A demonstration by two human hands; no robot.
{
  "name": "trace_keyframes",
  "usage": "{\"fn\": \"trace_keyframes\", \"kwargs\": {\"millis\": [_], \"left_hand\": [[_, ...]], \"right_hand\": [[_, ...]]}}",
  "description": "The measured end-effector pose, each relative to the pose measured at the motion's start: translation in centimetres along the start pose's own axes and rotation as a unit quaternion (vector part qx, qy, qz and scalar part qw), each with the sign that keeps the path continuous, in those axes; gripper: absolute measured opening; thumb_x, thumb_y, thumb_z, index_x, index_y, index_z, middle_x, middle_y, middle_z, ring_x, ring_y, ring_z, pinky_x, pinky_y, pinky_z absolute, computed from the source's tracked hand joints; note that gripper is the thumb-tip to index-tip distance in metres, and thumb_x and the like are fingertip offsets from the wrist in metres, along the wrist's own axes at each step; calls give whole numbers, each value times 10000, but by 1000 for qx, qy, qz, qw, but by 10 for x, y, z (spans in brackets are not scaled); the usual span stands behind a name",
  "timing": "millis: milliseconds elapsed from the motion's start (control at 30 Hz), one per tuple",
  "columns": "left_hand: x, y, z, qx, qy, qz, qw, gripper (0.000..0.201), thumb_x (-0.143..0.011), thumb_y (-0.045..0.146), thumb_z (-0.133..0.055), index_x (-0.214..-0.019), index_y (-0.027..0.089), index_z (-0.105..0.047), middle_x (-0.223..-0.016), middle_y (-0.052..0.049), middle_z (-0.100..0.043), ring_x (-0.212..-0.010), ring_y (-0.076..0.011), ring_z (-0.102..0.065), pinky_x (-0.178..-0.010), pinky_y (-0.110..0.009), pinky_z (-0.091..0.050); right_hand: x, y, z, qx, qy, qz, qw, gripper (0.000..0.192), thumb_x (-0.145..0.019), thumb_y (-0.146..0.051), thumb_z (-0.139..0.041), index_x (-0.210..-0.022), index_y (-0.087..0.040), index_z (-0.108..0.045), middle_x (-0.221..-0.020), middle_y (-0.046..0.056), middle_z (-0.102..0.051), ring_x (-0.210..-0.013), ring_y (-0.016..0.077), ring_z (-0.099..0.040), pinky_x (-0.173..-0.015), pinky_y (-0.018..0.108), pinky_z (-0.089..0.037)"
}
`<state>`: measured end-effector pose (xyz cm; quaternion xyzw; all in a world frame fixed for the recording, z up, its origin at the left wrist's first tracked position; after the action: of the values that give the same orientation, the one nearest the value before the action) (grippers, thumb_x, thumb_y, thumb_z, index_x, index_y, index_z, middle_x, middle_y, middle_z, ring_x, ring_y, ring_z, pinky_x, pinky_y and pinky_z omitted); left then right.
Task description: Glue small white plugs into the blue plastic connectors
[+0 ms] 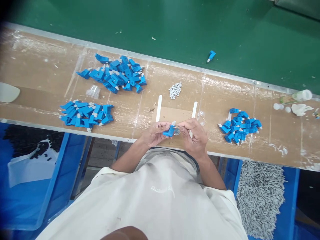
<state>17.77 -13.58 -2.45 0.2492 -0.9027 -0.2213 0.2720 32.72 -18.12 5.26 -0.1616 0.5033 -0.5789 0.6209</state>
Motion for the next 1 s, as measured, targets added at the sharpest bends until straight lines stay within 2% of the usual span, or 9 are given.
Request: {"fn": "trace_keyframes", "kwargs": {"millis": [100, 267, 367, 533, 700, 800, 900, 1000], "left_hand": [[0, 2, -1, -1, 3, 2, 1000, 466, -620, 464, -945, -814, 89, -748, -714, -51, -710, -591, -98, -633, -577, -194, -492], [2, 4, -3, -1, 7, 1, 1000, 477, -595, 457, -959, -804, 84, -746, -675, -36, -691, -578, -91, -620, -568, -189, -485], [4, 6, -2, -5, 6, -8, 1000, 463, -608, 454, -953, -788, 82, -743, -667, -37, -686, -576, -91, -620, -561, -187, -481], [11, 14, 12, -3, 21, -28, 999, 450, -602, 442, -957, -805, 95, -754, -689, -41, -702, -582, -109, -648, -559, -196, -503], [15, 22, 32, 27, 52, -67, 996, 384, -614, 361, -955, -798, 106, -735, -748, -54, -717, -623, -125, -660, -581, -216, -524], [15, 21, 39, 36, 66, -66, 995, 315, -657, 297, -923, -803, 104, -721, -772, -62, -717, -631, -130, -659, -586, -228, -524], [13, 19, 42, 46, 65, -59, 995, 313, -657, 280, -921, -818, 99, -722, -788, -65, -722, -629, -126, -657, -598, -234, -537], [12, 18, 41, 64, 55, -60, 995, 360, -623, 313, -948, -817, 107, -727, -754, -50, -718, -614, -119, -661, -596, -220, -545]], "right_hand": [[-2, -5, 1, 22, 11, 47, 999, 194, -995, -328, -600, -904, -266, -759, -772, 37, -717, -710, 199, -652, -666, 353, -531], [-5, -10, -2, -10, 16, 91, 996, 126, -974, -235, -632, -949, -257, -754, -752, 13, -713, -681, 175, -643, -635, 323, -504], [-5, -8, -2, -37, 15, 70, 997, 117, -972, -279, -646, -940, -252, -755, -741, 17, -706, -685, 184, -649, -640, 334, -514], [0, 10, 9, -93, 44, -33, 994, 138, -965, -323, -660, -915, -238, -756, -788, 23, -688, -624, 161, -614, -563, 310, -491], [15, 30, -3, 1, -89, -67, 994, 195, -983, -343, -619, -967, -239, -784, -841, 42, -683, -765, 187, -635, -672, 331, -521], [21, 35, -5, 57, -109, -60, 991, 279, -1004, -383, -563, -1087, -232, -783, -853, 65, -654, -789, 211, -624, -713, 367, -527], [2, 45, 4, 117, -84, -65, 987, 358, -1025, -414, -501, -1216, -235, -745, -825, 63, -642, -727, 213, -602, -704, 380, -526], [-57, 70, 7, 192, -69, -54, 977, 367, -1018, -448, -498, -1214, -244, -731, -872, 68, -678, -745, 217, -614, -760, 393, -547]]}}
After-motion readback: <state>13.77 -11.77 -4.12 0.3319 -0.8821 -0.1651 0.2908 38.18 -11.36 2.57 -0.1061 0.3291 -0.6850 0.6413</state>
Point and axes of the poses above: each hand's wrist, its own x-axis away from the middle knuckle, its own z-axis out of the back of the hand, y = z × x, the point moved 4 cm from there along -x, towards the middle knuckle
